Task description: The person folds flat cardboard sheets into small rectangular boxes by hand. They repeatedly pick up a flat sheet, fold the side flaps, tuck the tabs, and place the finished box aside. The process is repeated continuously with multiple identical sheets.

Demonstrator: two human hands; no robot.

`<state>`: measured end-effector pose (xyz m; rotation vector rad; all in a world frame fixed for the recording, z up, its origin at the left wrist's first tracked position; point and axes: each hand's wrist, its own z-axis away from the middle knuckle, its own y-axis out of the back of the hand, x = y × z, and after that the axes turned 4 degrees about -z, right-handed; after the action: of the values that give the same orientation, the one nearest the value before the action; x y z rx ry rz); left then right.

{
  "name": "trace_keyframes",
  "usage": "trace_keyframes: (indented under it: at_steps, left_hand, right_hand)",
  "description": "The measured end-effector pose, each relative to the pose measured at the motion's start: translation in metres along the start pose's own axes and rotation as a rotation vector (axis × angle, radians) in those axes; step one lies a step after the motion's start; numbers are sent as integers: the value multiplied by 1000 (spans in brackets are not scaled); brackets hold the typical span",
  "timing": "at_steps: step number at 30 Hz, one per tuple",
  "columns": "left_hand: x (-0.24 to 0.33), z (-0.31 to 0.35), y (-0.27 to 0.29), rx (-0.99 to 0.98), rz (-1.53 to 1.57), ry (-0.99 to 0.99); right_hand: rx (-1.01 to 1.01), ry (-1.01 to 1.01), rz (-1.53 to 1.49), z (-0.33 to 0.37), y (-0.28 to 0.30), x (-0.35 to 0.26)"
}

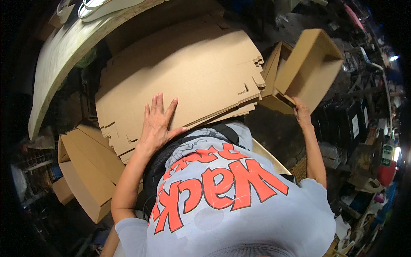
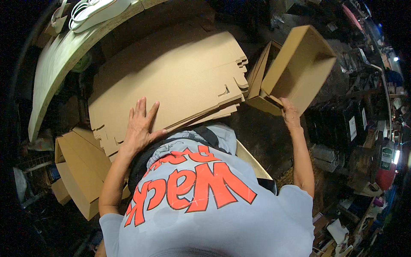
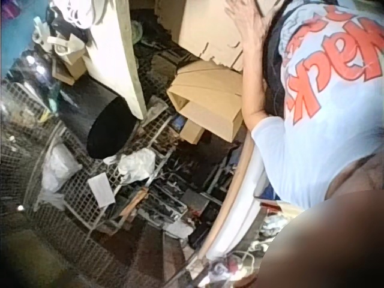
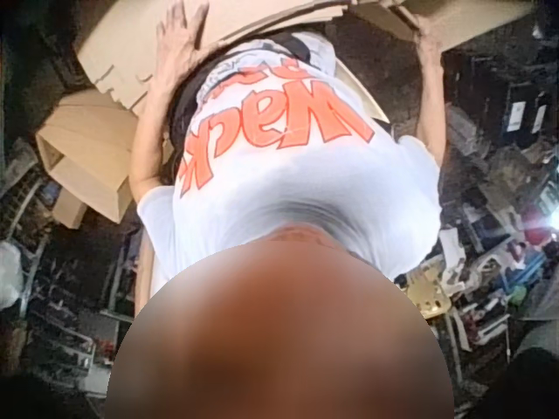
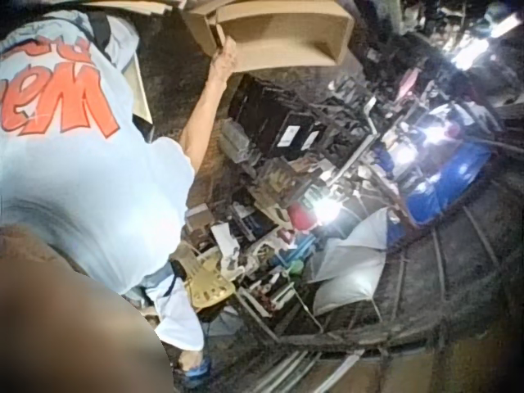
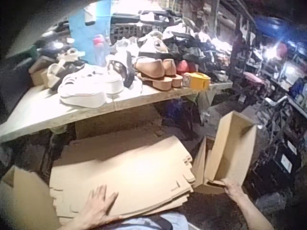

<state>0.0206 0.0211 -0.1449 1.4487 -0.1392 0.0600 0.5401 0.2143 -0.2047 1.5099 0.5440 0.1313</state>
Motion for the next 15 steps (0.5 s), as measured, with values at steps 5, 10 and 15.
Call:
trace_keyframes:
  at_steps: [5,10,15]
  left_hand:
    - [0,0,3,-26,6,9]
    - [-3,0,1,-1,20,4]
    - [-5,7,-2,47,86,-7]
  right_hand:
    - [-310,-126,-148,-13,-38,-22]
    - [-362,-276,-85,-36,-47,-36]
    - [315,166,42,-62,-8,-98]
